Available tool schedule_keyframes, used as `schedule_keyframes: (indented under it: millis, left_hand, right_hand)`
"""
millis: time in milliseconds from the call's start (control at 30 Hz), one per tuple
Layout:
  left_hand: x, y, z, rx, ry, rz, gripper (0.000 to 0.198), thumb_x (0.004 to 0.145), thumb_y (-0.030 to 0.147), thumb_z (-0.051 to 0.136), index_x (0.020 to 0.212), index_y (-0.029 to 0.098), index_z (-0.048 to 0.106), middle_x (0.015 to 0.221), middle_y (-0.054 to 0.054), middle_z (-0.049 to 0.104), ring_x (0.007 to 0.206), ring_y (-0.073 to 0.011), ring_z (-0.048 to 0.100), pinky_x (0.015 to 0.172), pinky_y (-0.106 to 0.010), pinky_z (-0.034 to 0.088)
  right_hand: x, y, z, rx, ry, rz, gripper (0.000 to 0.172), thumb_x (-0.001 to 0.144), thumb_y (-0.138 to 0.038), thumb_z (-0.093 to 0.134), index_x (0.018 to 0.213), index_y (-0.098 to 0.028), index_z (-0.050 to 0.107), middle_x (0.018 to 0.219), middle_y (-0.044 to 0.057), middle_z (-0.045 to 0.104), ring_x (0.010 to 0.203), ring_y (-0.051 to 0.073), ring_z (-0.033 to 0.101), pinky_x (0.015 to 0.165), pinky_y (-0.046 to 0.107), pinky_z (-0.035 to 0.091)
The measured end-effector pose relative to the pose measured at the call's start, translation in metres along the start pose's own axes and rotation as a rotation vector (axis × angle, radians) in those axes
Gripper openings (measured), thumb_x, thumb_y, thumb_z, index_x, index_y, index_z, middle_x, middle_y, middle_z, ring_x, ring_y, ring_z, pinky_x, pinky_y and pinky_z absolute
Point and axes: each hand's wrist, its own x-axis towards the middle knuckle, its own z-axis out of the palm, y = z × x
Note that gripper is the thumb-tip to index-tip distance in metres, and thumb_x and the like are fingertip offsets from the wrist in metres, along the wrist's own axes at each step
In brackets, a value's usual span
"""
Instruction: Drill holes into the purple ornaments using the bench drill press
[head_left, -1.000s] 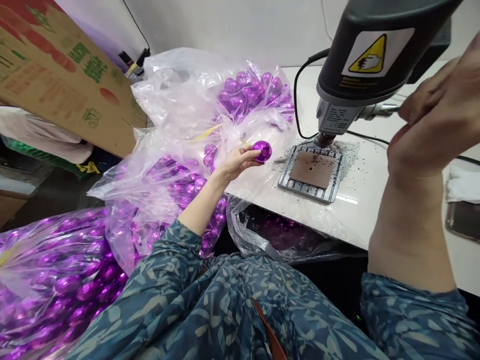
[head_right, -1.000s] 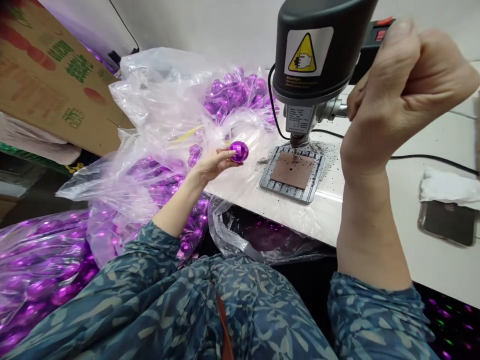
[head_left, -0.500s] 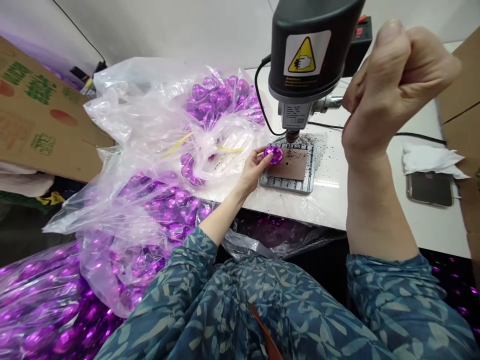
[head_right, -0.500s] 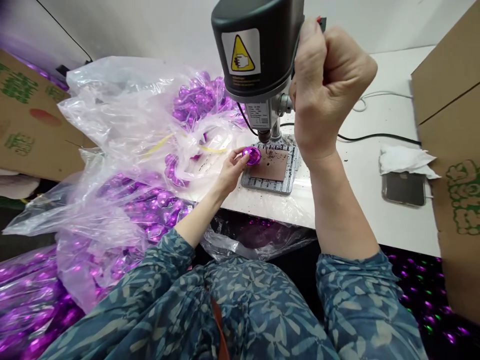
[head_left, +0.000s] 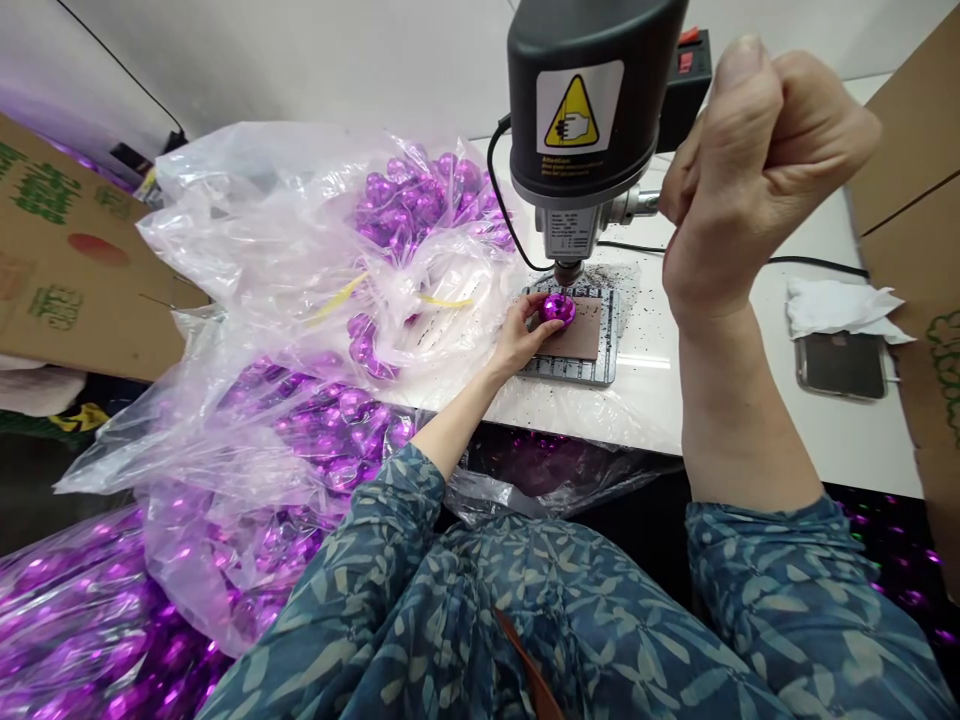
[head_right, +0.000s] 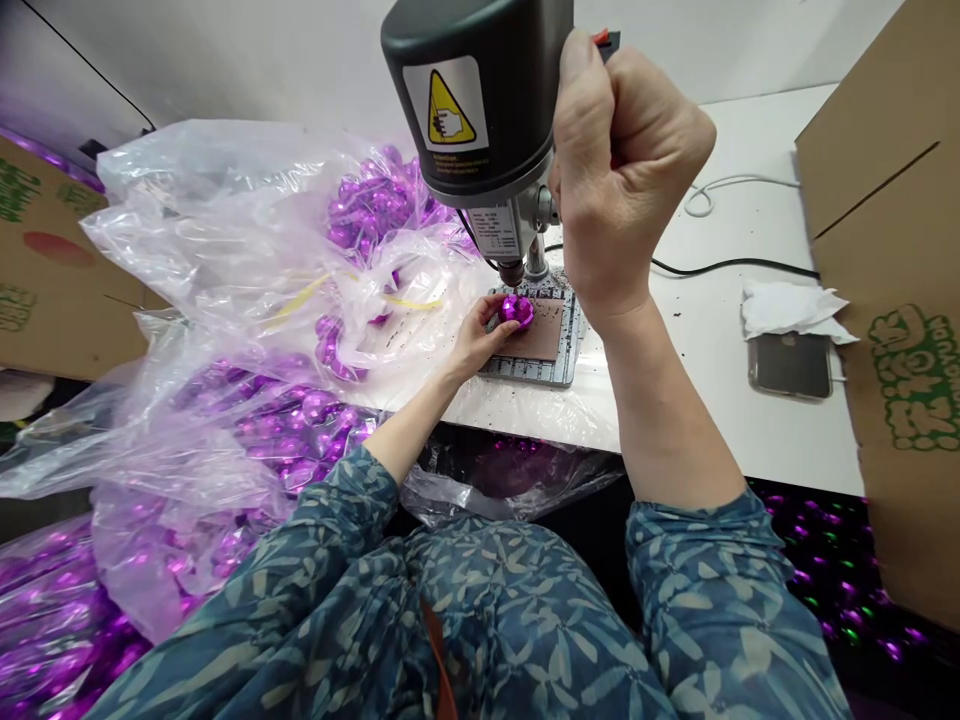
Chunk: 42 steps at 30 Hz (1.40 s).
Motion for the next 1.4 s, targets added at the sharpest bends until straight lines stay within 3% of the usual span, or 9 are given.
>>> schedule_keyframes:
  millis: [267, 400, 767, 933, 1233, 1400]
  left_hand:
    - [-0.007, -0.007, 0.006, 0.174, 0.039, 0.168, 0.063, 0.087, 0.046, 0.1, 0.138, 0.028, 0.069, 0.139, -0.011, 0.076, 0.14, -0.0362, 0.07, 0.128, -0.062, 0.054]
    - [-0.006, -0.005, 0.01, 0.105, -0.001, 0.163, 0.061, 0.09, 0.045, 0.098, 0.138, 0.027, 0.066, 0.138, -0.01, 0.076, 0.135, -0.0328, 0.074, 0.124, -0.058, 0.059]
    - [-0.006, -0.01, 0.014, 0.056, -0.009, 0.191, 0.059, 0.092, 0.042, 0.094, 0.14, 0.026, 0.063, 0.141, -0.012, 0.074, 0.137, -0.0328, 0.073, 0.126, -0.057, 0.058]
    - [-0.007, -0.01, 0.011, 0.098, 0.0, 0.193, 0.061, 0.092, 0.041, 0.095, 0.142, 0.025, 0.064, 0.142, -0.012, 0.074, 0.143, -0.0344, 0.069, 0.13, -0.06, 0.053]
    - [-0.005, -0.018, 0.013, 0.109, -0.015, 0.229, 0.06, 0.096, 0.047, 0.091, 0.145, 0.026, 0.061, 0.144, -0.012, 0.072, 0.142, -0.0328, 0.07, 0.126, -0.056, 0.057]
    - [-0.006, -0.018, 0.013, 0.128, -0.008, 0.239, 0.061, 0.097, 0.049, 0.091, 0.144, 0.025, 0.061, 0.143, -0.013, 0.072, 0.141, -0.0331, 0.07, 0.126, -0.056, 0.057]
  right_hand:
    - [0.003, -0.003, -0.008, -0.004, -0.068, 0.104, 0.073, 0.091, -0.079, 0.057, 0.062, -0.022, 0.022, 0.046, -0.009, 0.024, 0.041, -0.002, 0.018, 0.051, 0.025, 0.022]
    - [0.003, 0.0, -0.006, 0.014, -0.047, 0.081, 0.076, 0.091, -0.083, 0.056, 0.063, -0.023, 0.02, 0.046, -0.009, 0.02, 0.04, -0.001, 0.016, 0.049, 0.026, 0.017]
    - [-0.024, 0.015, -0.026, 0.016, -0.049, -0.033, 0.076, 0.104, -0.064, 0.064, 0.068, -0.021, 0.012, 0.05, -0.008, 0.013, 0.042, -0.003, 0.018, 0.051, 0.025, 0.007]
    - [-0.035, 0.027, -0.033, -0.003, -0.005, -0.117, 0.073, 0.108, -0.056, 0.062, 0.071, -0.022, 0.009, 0.051, -0.007, 0.01, 0.044, -0.003, 0.018, 0.051, 0.024, 0.007]
    - [-0.051, 0.044, -0.048, -0.016, -0.016, -0.207, 0.07, 0.109, -0.048, 0.059, 0.072, -0.02, 0.006, 0.05, -0.005, 0.007, 0.043, 0.001, 0.013, 0.046, 0.028, 0.011]
    - [-0.059, 0.05, -0.057, -0.116, -0.08, -0.151, 0.073, 0.111, -0.061, 0.051, 0.071, -0.02, 0.004, 0.05, -0.003, 0.005, 0.045, 0.003, 0.014, 0.051, 0.032, 0.017]
